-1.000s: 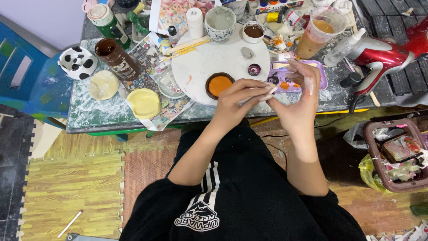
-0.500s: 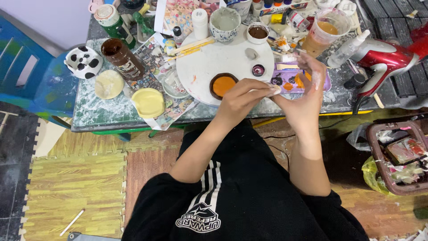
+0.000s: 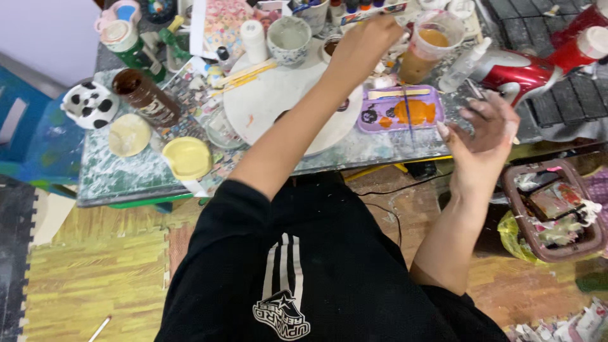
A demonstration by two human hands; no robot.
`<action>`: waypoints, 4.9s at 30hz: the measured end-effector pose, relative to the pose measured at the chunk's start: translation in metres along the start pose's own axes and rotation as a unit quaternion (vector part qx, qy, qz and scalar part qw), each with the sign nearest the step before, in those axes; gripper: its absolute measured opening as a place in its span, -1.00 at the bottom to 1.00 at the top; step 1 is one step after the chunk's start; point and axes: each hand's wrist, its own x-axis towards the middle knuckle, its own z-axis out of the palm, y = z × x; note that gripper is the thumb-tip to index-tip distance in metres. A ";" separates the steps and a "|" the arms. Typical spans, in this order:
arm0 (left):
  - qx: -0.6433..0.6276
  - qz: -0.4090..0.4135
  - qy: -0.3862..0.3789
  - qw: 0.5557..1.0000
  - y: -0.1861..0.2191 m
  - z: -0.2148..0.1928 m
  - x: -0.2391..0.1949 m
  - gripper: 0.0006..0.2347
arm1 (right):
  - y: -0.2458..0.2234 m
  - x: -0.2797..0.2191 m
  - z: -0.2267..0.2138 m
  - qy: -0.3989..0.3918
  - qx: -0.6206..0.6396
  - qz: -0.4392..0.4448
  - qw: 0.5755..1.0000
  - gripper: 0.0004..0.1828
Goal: The person paints the inside of a small ceramic bowl with orange paint using a brush. They use a hair dryer to dry the paint between coats and handle a small clay figurine.
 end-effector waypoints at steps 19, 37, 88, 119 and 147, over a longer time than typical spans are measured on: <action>-0.180 -0.153 0.090 0.968 0.010 -0.169 -0.095 -0.80 | 0.048 -0.006 0.018 -0.107 -0.023 0.041 0.993 -0.56; -0.273 -0.348 0.099 0.891 0.037 -0.194 -0.240 -0.48 | 0.041 -0.018 0.125 -0.193 -0.187 -0.111 0.957 -0.48; -0.070 -0.415 0.098 0.902 0.058 -0.140 -0.222 -0.12 | 0.096 0.003 0.139 -0.170 -0.182 -0.123 0.961 -0.04; -0.113 -0.429 0.196 0.874 0.006 -0.185 -0.278 -0.71 | 0.129 -0.010 0.161 0.001 0.135 -0.012 0.991 -0.46; -0.286 -0.520 0.174 0.786 -0.023 -0.155 -0.278 -0.61 | 0.116 0.011 0.132 -0.031 -0.098 -0.089 0.991 -0.38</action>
